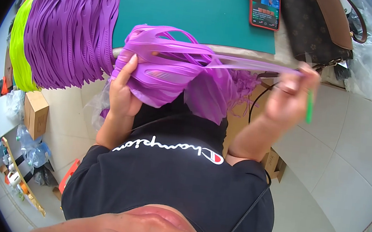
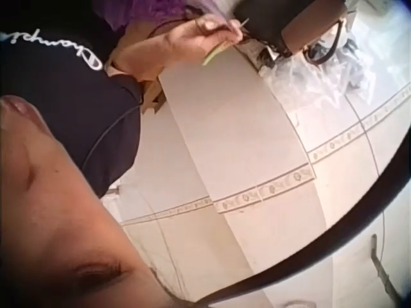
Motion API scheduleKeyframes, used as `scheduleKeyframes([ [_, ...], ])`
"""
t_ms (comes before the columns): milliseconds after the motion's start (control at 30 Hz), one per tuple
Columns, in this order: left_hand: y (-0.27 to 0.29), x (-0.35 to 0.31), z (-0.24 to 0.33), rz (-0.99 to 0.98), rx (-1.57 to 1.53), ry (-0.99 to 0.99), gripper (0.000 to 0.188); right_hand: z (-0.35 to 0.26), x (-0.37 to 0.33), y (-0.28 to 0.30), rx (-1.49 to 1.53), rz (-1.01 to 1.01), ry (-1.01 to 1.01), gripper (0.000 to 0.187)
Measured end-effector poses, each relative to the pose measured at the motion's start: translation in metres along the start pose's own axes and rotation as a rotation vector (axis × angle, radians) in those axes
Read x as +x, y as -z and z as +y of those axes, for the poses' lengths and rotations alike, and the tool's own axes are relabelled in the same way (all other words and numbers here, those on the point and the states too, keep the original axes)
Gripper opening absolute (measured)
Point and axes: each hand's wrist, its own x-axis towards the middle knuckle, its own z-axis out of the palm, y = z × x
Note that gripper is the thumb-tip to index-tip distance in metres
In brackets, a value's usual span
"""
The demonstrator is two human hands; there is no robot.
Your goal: Arranging and inspecting purple elastic fabric strips using a small hook tool on a factory workbench.
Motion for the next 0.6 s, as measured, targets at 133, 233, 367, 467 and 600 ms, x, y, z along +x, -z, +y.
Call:
scheduleKeyframes([
  [133, 0.017, 0.002, 0.007, 0.042, -0.075, -0.011, 0.035, -0.124, 0.026, 0.139, 0.115, 0.309, 0.309, 0.018],
  [233, 0.015, 0.006, 0.003, 0.089, -0.089, -0.031, 0.036, -0.207, 0.024, 0.261, 0.193, 0.357, 0.581, 0.016],
  [367, 0.012, 0.007, 0.007, 0.074, -0.097, -0.072, 0.038, -0.176, 0.019, 0.194, -0.424, 0.773, 0.848, 0.007],
  [467, -0.002, -0.004, 0.01, -0.04, 0.13, -0.01, 0.047, -0.128, -0.006, 0.09, -1.347, 0.399, 0.348, 0.017],
  [600, -0.001, -0.012, 0.013, -0.104, 0.215, 0.088, 0.055, -0.086, -0.016, 0.037, -1.614, -0.211, -0.462, 0.023],
])
